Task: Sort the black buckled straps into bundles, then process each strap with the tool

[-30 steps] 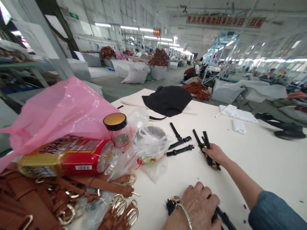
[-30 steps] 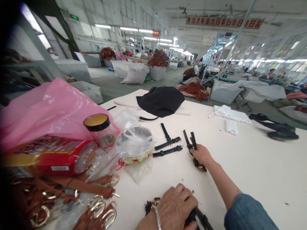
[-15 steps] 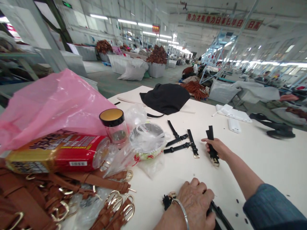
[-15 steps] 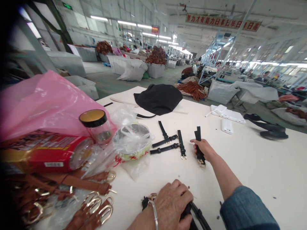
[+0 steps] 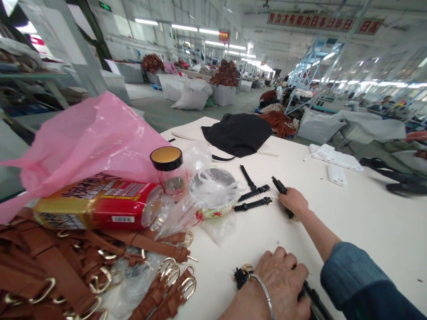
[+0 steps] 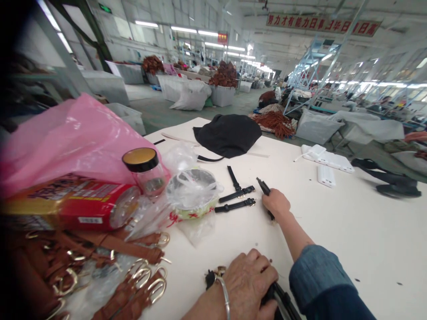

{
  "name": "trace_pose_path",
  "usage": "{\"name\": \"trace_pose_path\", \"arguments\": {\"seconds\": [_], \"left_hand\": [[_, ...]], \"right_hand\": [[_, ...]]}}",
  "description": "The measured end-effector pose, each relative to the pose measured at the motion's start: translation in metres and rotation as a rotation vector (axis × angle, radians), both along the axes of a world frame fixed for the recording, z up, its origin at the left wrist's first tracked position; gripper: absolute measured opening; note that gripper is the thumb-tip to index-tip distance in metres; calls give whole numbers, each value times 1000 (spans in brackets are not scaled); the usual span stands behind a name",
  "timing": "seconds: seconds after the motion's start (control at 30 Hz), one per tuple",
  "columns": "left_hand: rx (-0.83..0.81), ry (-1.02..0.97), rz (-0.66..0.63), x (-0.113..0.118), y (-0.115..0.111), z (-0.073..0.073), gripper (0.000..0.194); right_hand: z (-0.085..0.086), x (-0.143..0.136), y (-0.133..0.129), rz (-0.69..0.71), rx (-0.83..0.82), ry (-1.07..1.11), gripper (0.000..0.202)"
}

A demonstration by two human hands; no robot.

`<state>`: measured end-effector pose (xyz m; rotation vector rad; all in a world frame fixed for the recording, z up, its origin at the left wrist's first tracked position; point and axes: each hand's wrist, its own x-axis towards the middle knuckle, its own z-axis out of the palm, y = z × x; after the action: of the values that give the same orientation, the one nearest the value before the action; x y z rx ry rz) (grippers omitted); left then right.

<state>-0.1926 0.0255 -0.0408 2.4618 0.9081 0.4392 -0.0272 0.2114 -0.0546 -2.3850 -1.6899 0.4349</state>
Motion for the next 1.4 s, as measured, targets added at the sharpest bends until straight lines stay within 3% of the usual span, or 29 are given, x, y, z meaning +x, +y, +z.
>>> {"name": "trace_pose_path", "arguments": {"seconds": [0.1,0.23,0.33,0.43,0.53,0.6,0.77,1.0,1.2,1.3,1.4], "left_hand": [[-2,8,-2,1,1,-1,31],[-11,-1,-5,1,1,-1,32],[-16,-5,-8,1,0,-1,33],[-10,-6,-1,2,0,-1,32],[-5,-13,-2,2,0,-3,31],[-3,-15,-3,3,0,-4,32],[16,-10,-6,4,1,-6,32],[-2,-20,-4,4,0,-5,34],[33,-22,8,2,-1,-2,33],[32,-16,3,2,-2,-2,33],[29,-18,8,2,-3,-2,33]], "right_hand": [[19,-3,-3,109,5,14,27],[38,-36,-3,365,7,30,34],[36,-67,-6,564,-46,21,53],[26,-83,-13,637,-85,-47,43],[19,-81,-21,639,-89,-141,22],[18,-74,-24,639,-85,-189,18],[23,-63,-19,657,-146,-223,25],[27,-55,-22,854,-216,-116,37],[24,-37,-29,776,-242,-72,28],[34,-32,-15,684,-272,26,12],[42,-37,12,495,-226,166,22]]}}
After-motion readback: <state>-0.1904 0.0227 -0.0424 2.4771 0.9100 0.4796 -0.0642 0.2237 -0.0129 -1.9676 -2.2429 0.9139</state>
